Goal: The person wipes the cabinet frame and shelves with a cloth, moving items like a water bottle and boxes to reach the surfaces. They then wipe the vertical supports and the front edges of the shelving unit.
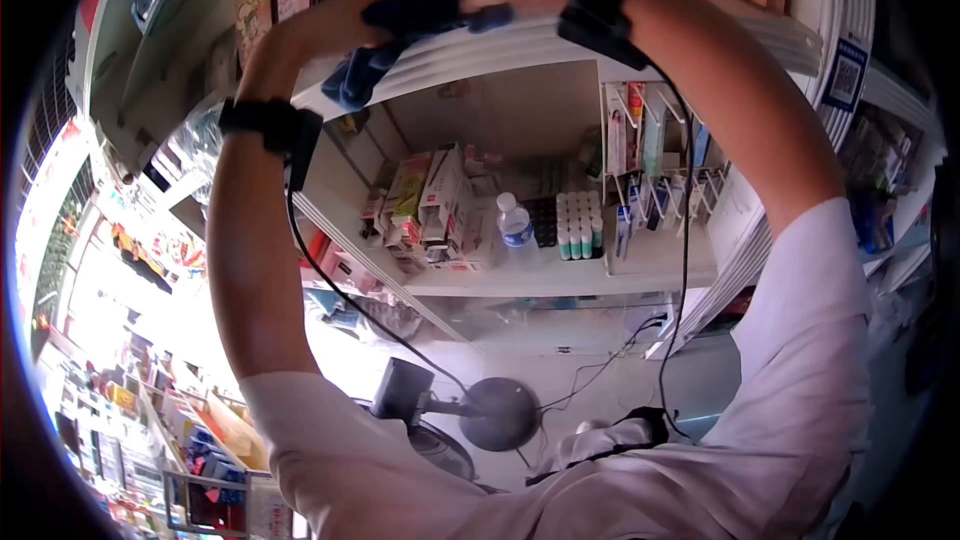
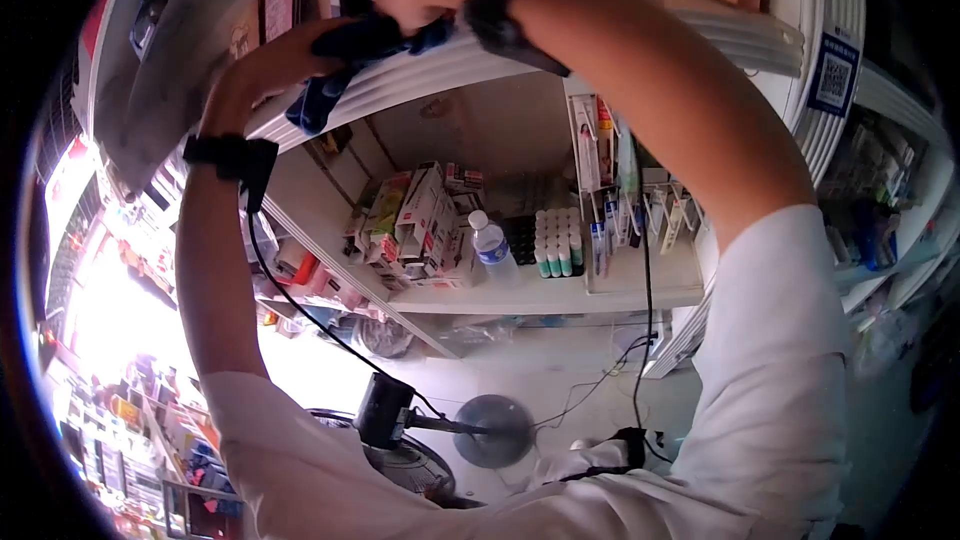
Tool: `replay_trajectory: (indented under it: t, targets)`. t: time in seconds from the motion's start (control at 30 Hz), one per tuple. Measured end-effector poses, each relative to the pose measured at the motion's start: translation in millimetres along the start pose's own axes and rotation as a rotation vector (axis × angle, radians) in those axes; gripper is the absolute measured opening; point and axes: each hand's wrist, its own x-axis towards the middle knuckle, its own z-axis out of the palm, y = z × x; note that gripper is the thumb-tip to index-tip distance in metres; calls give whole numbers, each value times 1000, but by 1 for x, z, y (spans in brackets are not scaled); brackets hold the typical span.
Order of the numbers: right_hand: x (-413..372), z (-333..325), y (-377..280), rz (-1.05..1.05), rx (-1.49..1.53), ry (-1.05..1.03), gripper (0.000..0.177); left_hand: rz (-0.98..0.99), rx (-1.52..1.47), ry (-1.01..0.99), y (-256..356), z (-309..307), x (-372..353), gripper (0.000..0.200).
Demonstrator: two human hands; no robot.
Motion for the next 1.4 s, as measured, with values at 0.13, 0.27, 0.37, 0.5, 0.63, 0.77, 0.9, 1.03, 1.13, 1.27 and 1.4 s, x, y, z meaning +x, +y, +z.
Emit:
replay_trajectory:
  t: [0.13,0.27,0.37,0.5,0.63,0.77,0.9,1.03,1.13,1.27,1.4]
  targets:
    - [-3,-3,-7,20,141,-11,20,174,9,49,-4,7,0,61]
    - [-13,29,19,-268,-54,411,16,233,18,153,16,17,-9,63]
    - [-77,26,10,-347,65,622,9,345,131,256,41,26,-13,68]
    - [-141,7,0,-151,-223,475,15,483,229,443,82,56,6,68]
    - [-180,40,37,274,-414,490,56,613,346,779,142,92,24,61]
    - [-210,50,53,246,-484,627,62,674,288,1050,169,121,30,61]
    - [-200,60,36,235,-478,671,65,738,273,1097,150,134,32,62]
    - [-162,73,16,195,-431,732,69,737,328,1063,108,122,14,74]
    - [-114,88,-7,141,-336,805,62,676,394,1021,55,110,-4,81]
    - [-44,108,-46,-16,-257,915,37,569,420,1018,-23,100,-29,79]
    - [-3,122,-75,-39,-137,1009,25,435,458,1055,-58,102,-48,79]
